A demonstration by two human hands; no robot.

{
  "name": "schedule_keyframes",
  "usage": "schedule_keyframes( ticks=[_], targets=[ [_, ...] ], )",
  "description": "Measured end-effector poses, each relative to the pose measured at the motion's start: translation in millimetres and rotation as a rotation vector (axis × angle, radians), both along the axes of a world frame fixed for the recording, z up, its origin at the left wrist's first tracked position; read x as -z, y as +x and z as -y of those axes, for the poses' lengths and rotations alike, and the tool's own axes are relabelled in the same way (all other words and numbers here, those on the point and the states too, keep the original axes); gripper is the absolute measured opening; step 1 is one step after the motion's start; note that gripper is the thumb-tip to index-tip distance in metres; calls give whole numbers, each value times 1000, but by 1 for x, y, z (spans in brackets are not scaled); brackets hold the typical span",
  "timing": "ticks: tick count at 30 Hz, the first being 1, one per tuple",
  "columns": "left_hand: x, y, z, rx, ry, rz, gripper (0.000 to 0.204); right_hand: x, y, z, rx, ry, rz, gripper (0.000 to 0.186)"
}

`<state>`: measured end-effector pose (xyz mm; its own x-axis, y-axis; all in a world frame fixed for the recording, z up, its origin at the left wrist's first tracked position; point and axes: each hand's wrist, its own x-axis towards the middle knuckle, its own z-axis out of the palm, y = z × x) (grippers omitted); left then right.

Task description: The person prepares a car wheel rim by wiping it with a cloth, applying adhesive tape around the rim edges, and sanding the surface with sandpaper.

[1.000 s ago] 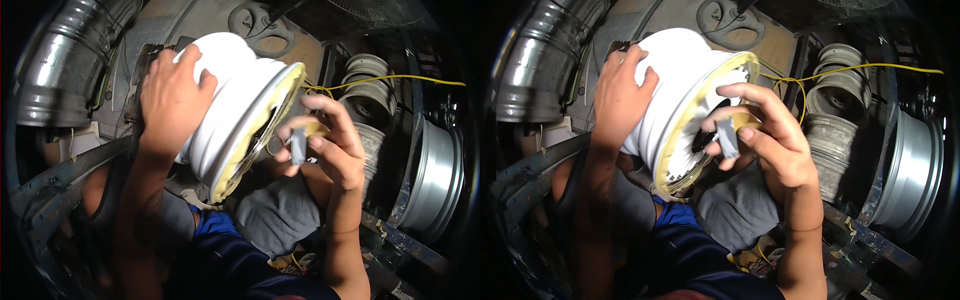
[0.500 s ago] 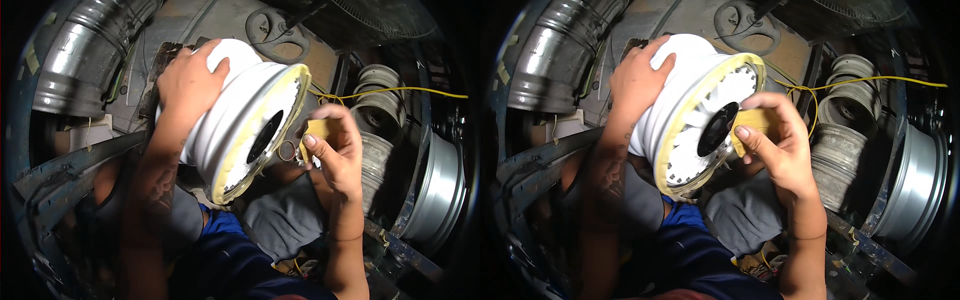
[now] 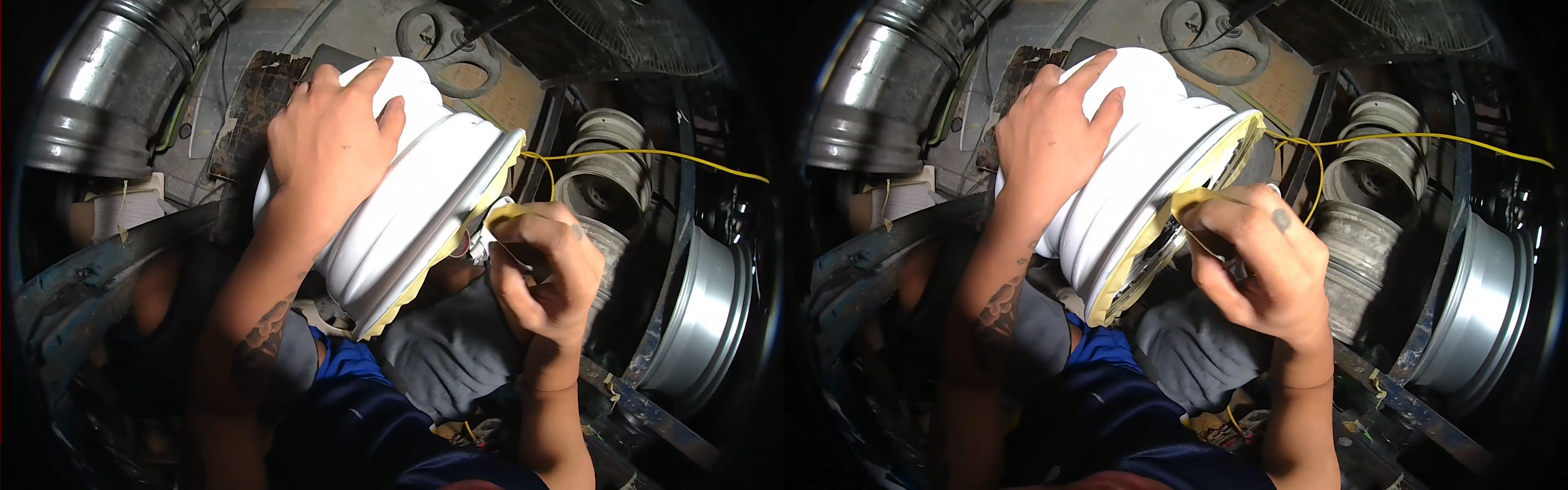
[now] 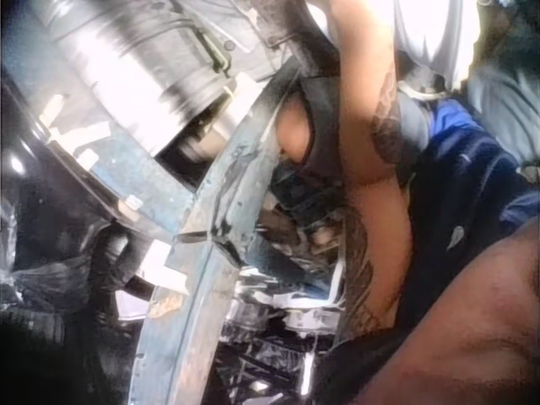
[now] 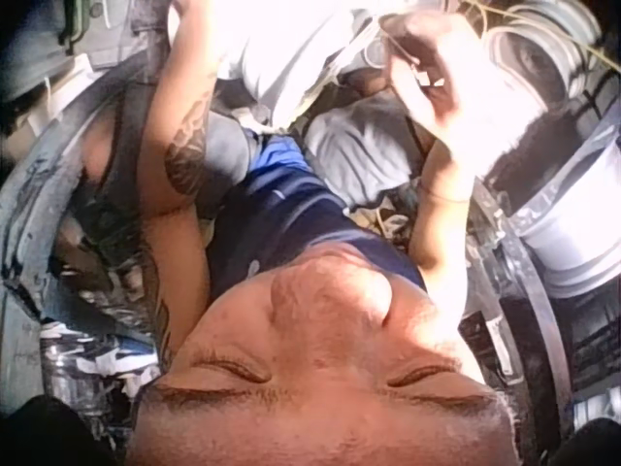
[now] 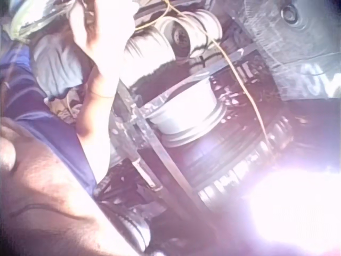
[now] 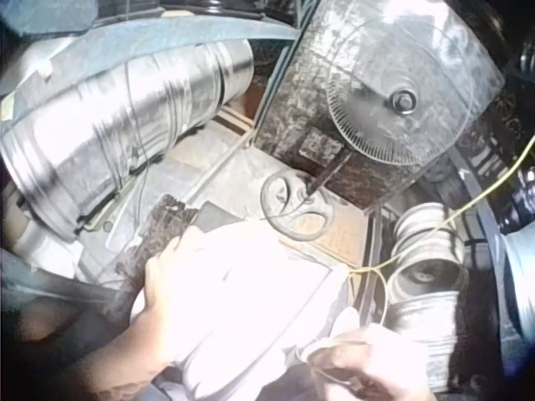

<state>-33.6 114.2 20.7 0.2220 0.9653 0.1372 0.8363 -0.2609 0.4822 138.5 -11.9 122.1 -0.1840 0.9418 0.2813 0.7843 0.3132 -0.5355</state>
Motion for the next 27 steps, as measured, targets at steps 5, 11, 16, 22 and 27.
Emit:
schedule_keyframes(
  ticks=[5, 11, 16, 22, 27],
  targets=[
    [1, -1, 1, 3, 27, -1, 43, -1, -5, -3, -43, 10, 126, 33],
    [4, 2, 1, 8, 62, 20, 43, -5, -4, -8, -15, -153, 20, 29],
    [5, 1, 2, 14, 46, -8, 43, 0, -18, 2, -163, -101, 158, 27],
    [-1, 3, 4, 17, 46, 7, 42, -7, -26, 7, -237, 25, 315, 32],
    [-1, 0, 6, 19, 44, -6, 42, -2, -2, -8, -67, 207, 458, 32]
  ],
)
